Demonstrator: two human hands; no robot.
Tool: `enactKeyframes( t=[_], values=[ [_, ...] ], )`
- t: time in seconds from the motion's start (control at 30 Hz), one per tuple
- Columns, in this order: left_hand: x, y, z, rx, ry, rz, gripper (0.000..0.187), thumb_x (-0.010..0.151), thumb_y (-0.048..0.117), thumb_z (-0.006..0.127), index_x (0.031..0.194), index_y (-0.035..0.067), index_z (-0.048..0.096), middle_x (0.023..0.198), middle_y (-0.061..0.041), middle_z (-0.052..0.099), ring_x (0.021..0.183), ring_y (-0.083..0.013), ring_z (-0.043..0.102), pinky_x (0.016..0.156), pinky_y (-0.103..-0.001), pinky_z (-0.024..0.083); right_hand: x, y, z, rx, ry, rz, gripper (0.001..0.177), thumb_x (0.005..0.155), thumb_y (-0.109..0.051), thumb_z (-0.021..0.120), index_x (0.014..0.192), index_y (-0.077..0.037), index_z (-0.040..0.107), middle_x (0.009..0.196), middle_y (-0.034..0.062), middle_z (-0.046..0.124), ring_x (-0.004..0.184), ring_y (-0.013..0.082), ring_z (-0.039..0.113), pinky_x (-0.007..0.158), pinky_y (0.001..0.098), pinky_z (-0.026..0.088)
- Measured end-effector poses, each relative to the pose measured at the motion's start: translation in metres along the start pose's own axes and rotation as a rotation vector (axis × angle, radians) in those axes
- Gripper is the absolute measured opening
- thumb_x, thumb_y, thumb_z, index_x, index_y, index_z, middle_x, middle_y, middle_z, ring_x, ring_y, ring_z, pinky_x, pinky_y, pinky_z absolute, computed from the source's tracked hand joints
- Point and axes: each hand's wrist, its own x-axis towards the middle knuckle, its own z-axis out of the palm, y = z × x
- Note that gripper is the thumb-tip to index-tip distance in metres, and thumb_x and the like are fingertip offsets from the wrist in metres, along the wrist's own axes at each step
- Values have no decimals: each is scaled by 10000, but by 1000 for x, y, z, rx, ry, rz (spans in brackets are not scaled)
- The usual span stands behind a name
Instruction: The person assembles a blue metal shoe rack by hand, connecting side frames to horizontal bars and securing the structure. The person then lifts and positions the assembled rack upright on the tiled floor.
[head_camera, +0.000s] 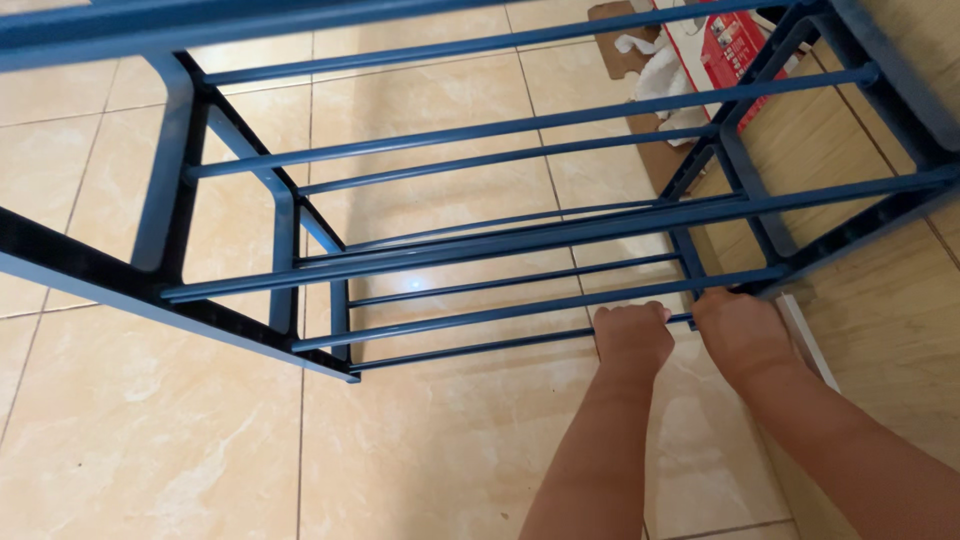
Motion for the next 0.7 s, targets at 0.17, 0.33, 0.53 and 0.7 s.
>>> enactKeyframes(
  t=[0.17, 0.33, 0.53, 0.7],
  values=[
    [17, 2, -8, -10, -142, -47, 322, 1056, 315, 465, 1190, 212, 740, 1153, -58, 757, 1092, -252, 684, 991, -447, 406, 0, -1, 0, 9, 25, 3, 101, 860, -77, 651, 864, -77, 752, 1061, 147, 710, 820, 270, 776, 660, 358, 639],
    [24, -1, 3, 28, -92, 6, 297, 1018, 293, 480, 1197, 244, 712, 1154, -68, 740, 1119, -285, 660, 1065, -495, 357, 1, 0, 2, -8, 27, -4, 107, 860, -85, 651, 850, -94, 757, 1057, 143, 710, 794, 261, 776, 652, 360, 638],
    [9, -15, 49, 266, 383, 359, 273, 956, 335, 604, 1114, 116, 640, 1037, -126, 713, 1008, -323, 662, 866, -467, 450, -3, -1, 1, -37, 82, -26, 122, 870, -90, 635, 867, -89, 758, 1068, 149, 709, 780, 252, 777, 647, 351, 639],
    [13, -8, 47, 122, 258, 205, 157, 1023, 198, 534, 1123, 214, 654, 924, -80, 746, 896, -298, 688, 832, -446, 451, 0, 1, -1, 30, 30, -1, 112, 865, -80, 641, 868, -69, 752, 1096, 154, 701, 789, 280, 779, 637, 366, 641]
  ],
)
